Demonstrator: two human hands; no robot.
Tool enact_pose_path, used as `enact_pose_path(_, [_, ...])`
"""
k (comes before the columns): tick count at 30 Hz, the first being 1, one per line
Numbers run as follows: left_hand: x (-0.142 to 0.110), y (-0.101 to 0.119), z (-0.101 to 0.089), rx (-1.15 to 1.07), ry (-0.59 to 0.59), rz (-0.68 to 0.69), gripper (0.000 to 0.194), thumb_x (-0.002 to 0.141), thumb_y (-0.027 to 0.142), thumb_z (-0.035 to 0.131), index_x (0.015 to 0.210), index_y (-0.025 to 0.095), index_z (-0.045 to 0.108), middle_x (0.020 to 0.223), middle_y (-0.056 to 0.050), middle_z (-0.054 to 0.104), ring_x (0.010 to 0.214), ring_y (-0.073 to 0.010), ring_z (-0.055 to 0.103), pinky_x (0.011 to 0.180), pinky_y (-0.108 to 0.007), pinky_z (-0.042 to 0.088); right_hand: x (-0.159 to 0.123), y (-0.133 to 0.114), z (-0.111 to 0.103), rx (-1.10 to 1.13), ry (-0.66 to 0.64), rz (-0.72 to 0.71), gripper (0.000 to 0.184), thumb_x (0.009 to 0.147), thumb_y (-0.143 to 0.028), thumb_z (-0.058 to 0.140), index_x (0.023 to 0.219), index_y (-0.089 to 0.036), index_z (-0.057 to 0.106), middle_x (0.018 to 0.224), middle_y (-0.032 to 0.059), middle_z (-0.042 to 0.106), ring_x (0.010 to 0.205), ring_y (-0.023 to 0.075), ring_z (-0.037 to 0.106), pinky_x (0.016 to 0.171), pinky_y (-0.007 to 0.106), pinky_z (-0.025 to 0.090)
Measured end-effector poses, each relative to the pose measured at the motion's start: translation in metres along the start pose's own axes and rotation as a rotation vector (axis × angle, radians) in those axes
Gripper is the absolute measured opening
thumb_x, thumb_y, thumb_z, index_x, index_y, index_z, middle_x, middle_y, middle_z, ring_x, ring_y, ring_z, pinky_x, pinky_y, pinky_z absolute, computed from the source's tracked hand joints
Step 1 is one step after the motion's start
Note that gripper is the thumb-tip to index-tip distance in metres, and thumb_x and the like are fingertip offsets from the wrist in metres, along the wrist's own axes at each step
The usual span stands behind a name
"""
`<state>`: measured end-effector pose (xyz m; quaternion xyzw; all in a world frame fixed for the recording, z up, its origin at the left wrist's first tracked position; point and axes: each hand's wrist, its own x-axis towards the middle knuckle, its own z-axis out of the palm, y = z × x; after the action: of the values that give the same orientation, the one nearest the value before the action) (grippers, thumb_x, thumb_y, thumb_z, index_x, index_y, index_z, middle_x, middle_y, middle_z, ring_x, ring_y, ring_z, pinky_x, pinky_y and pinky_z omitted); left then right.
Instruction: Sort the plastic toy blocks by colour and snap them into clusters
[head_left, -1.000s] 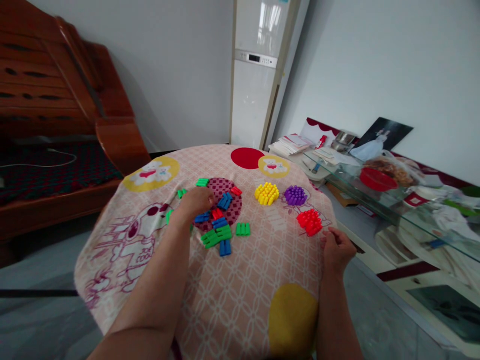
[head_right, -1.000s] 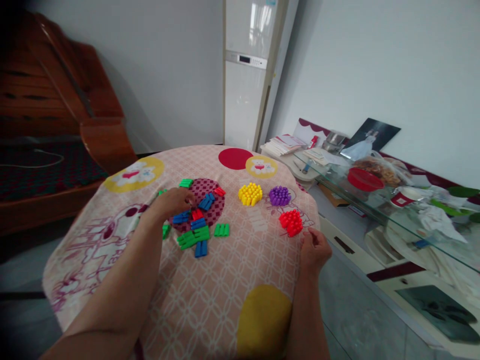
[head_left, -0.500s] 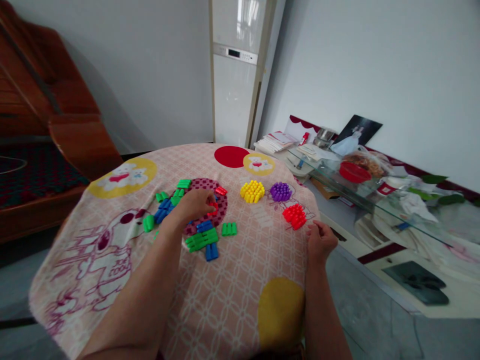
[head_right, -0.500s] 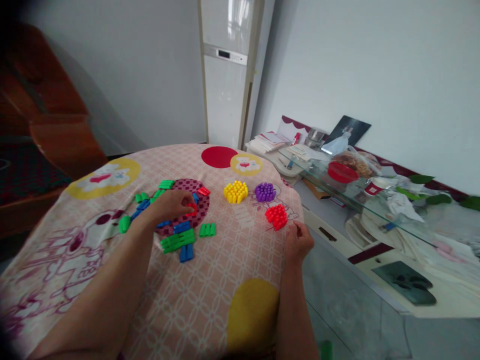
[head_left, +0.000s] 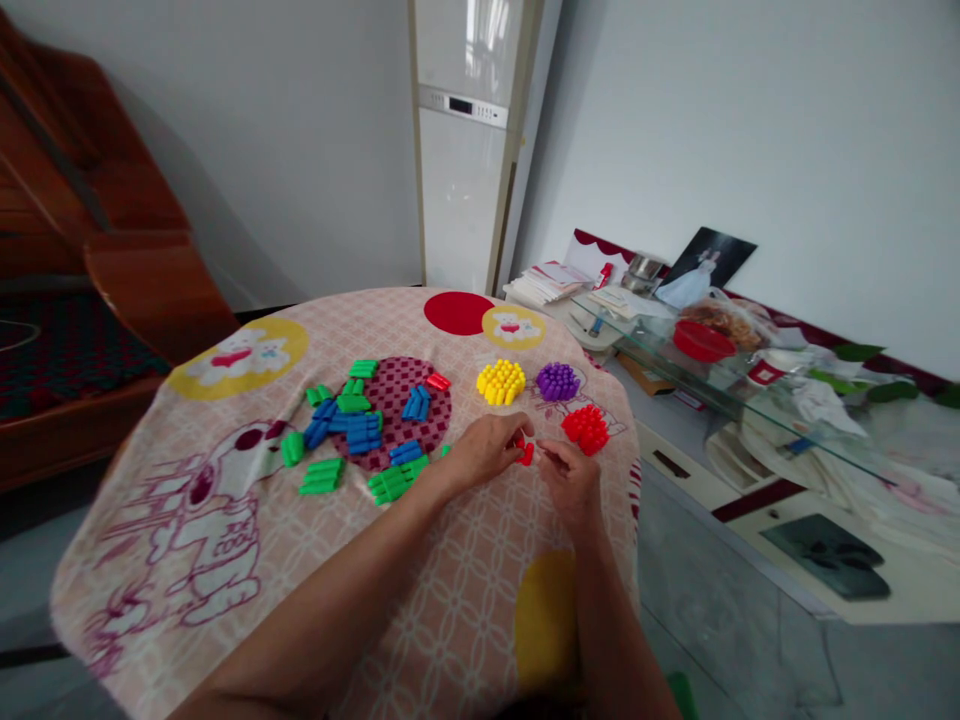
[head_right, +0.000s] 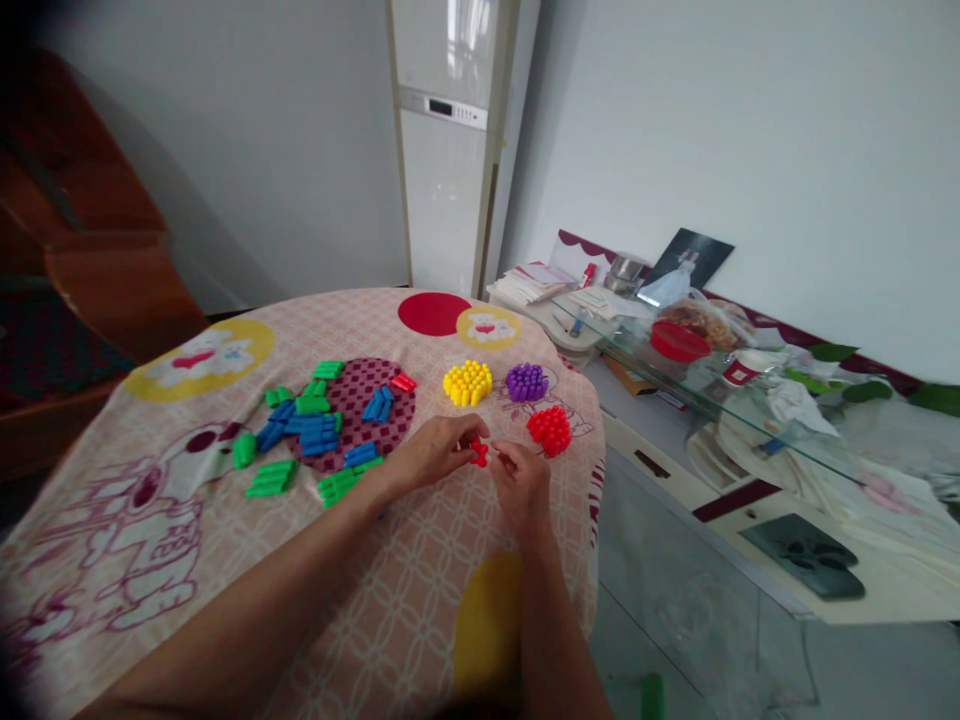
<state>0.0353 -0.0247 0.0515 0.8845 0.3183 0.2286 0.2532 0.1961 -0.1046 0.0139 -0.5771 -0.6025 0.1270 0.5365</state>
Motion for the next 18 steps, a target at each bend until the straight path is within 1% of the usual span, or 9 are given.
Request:
enact_pose_path(3, [0.0,0.001,0.007,0.02,-0.015,0.025,0.021,0.082,0.016,0.059,0.103,0.016,0.063,0.08,-0.002,0.069,0.072,-0.0151,0.062,0.066,-0.024,0.044,-0.001,-0.007,0.004,-0.026,-0.042,-0.006,0.018,0.079,-0.026,0.057,0.077,-0.017,0.073,0.069,0.0023,0.069,0.06,0.0134,0.059,0.056,0.023,0.045])
enact_pose_path(5, [0.001,0.0,0.009,0.004,-0.012,0.04,0.024,0.082,0.015,0.059,0.106,0.017,0.062,0.083,-0.002,0.07,0.073,-0.0147,0.063,0.068,-0.025,0.046,-0.001,-0.006,0.002,-0.041,-0.052,0.014,0.017,0.078,-0.026,0.058,0.073,-0.016,0.071,0.064,0.0007,0.065,0.057,0.0126,0.056,0.053,0.022,0.043])
enact_pose_path(6, [0.001,-0.002,0.01,-0.015,-0.004,0.048,0.027,0.082,0.014,0.059,0.108,0.017,0.061,0.087,-0.003,0.071,0.074,-0.0144,0.064,0.069,-0.024,0.047,-0.001,-0.004,-0.001,-0.051,-0.035,0.03,0.017,0.077,-0.027,0.058,0.073,-0.016,0.07,0.064,0.0006,0.065,0.057,0.0128,0.056,0.053,0.022,0.042])
enact_pose_path(7, [0.002,-0.004,0.009,-0.034,0.009,0.054,0.03,0.082,0.013,0.06,0.111,0.017,0.061,0.092,-0.003,0.071,0.075,-0.0141,0.065,0.07,-0.025,0.048,-0.001,0.0,-0.004,-0.067,0.001,0.052,0.017,0.076,-0.029,0.059,0.073,-0.016,0.07,0.064,0.0008,0.065,0.058,0.0133,0.057,0.054,0.023,0.043])
enact_pose_path(9, [0.002,-0.008,0.005,-0.062,0.046,0.053,0.033,0.081,0.013,0.06,0.115,0.017,0.06,0.101,-0.005,0.071,0.078,-0.0137,0.065,0.072,-0.025,0.049,0.001,0.011,-0.013,-0.128,0.127,0.099,0.019,0.075,-0.032,0.06,0.075,-0.015,0.07,0.066,0.0021,0.067,0.06,0.0148,0.059,0.057,0.024,0.045])
enact_pose_path(11, [0.002,-0.013,-0.001,-0.066,0.08,0.03,0.033,0.081,0.012,0.06,0.113,0.016,0.061,0.102,-0.006,0.071,0.079,-0.0137,0.066,0.072,-0.025,0.05,0.004,0.023,-0.021,-0.228,0.255,0.128,0.021,0.074,-0.034,0.059,0.075,-0.016,0.07,0.066,0.0033,0.067,0.061,0.0163,0.06,0.059,0.026,0.046])
enact_pose_path(12, [0.002,-0.016,-0.004,-0.065,0.093,0.015,0.031,0.081,0.011,0.06,0.112,0.015,0.062,0.101,-0.006,0.071,0.078,-0.0137,0.066,0.071,-0.024,0.051,0.006,0.028,-0.025,-0.281,0.299,0.132,0.021,0.074,-0.034,0.058,0.074,-0.016,0.069,0.065,0.0037,0.067,0.061,0.0168,0.06,0.06,0.027,0.046])
enact_pose_path(15, [0.002,-0.022,-0.009,-0.062,0.123,-0.008,0.029,0.081,0.011,0.06,0.11,0.015,0.064,0.098,-0.006,0.072,0.078,-0.0138,0.066,0.07,-0.024,0.051,0.01,0.041,-0.032,-0.403,0.351,0.127,0.02,0.073,-0.033,0.056,0.071,-0.017,0.068,0.064,0.0041,0.067,0.059,0.0172,0.059,0.06,0.028,0.044])
enact_pose_path(18, [0.003,-0.027,-0.011,-0.048,0.133,-0.016,0.028,0.082,0.012,0.061,0.109,0.015,0.065,0.097,-0.006,0.072,0.078,-0.0138,0.066,0.07,-0.024,0.051,0.01,0.047,-0.033,-0.457,0.341,0.12,0.021,0.074,-0.033,0.054,0.069,-0.017,0.067,0.064,0.0044,0.067,0.059,0.0172,0.059,0.06,0.028,0.043])
